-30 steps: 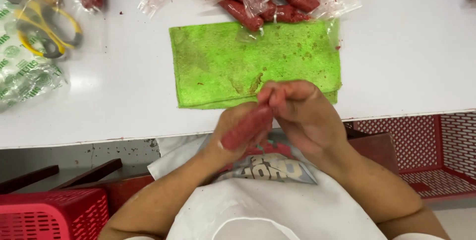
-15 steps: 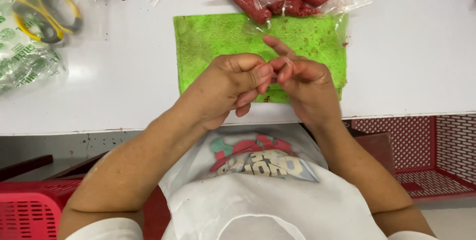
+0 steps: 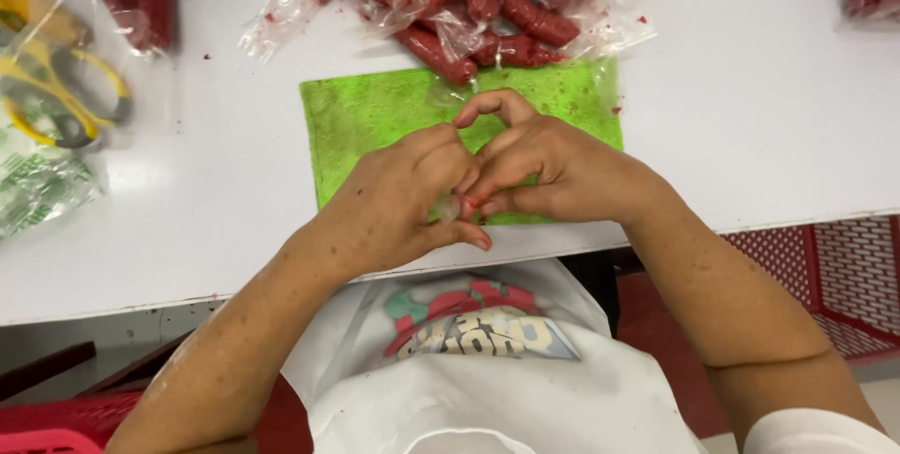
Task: The person wipes a white table with a green cloth, then moves a red basket of packaged sausages onto the surface. They proceed to unwrap individual sausages from plastic bags, place them on the cloth, and repackage them into new plastic bags.
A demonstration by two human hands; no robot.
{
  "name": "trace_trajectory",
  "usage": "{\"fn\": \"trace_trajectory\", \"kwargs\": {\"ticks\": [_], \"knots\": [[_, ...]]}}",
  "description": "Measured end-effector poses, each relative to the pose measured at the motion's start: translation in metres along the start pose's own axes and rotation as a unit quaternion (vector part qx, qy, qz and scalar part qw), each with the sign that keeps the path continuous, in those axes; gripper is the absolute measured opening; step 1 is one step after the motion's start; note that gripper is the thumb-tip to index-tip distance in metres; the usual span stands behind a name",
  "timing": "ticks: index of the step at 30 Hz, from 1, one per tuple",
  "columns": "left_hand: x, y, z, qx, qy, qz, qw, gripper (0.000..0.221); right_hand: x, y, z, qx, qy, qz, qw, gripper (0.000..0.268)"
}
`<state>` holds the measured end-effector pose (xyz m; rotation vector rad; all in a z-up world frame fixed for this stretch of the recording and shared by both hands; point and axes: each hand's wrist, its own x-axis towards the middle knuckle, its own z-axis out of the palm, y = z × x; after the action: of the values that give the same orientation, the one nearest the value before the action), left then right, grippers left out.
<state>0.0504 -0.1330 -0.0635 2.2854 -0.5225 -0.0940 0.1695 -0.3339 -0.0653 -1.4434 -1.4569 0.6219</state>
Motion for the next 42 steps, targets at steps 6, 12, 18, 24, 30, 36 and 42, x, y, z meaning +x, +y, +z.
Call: {"fn": "trace_trajectory", "kwargs": {"ticks": [6, 12, 18, 24, 30, 36, 42], "knots": [[-0.021, 0.002, 0.056, -0.021, 0.275, 0.048, 0.96, 0.027, -0.011, 0.011, 0.04, 0.084, 0.045, 0.042, 0.995, 0.031], [-0.02, -0.007, 0.084, -0.348, 0.386, -0.134, 0.844, 0.074, -0.002, 0.023, 0.104, 0.194, 0.438, 0.08, 0.874, 0.032], [0.016, 0.005, 0.047, -0.206, 0.399, 0.036, 0.893, 0.011, -0.004, 0.023, 0.085, 0.089, 0.441, 0.085, 0.889, 0.035], [0.059, -0.016, 0.001, -0.052, 0.169, -0.074, 0.981, 0.025, -0.018, 0.005, 0.058, -0.022, 0.333, -0.002, 0.943, 0.014], [0.165, -0.029, 0.013, -0.32, 0.288, -0.121, 0.895, 0.012, -0.064, 0.035, -0.045, 0.147, 0.407, 0.287, 0.855, 0.021], [0.166, -0.077, 0.029, 0.431, 0.146, 0.123, 0.882, 0.005, -0.103, 0.025, -0.109, -0.353, 0.378, 0.074, 0.853, 0.055], [0.162, -0.108, 0.017, 0.374, 0.131, 0.216, 0.892, 0.035, -0.095, 0.005, 0.005, 0.131, 0.3, 0.2, 0.924, 0.035]]}}
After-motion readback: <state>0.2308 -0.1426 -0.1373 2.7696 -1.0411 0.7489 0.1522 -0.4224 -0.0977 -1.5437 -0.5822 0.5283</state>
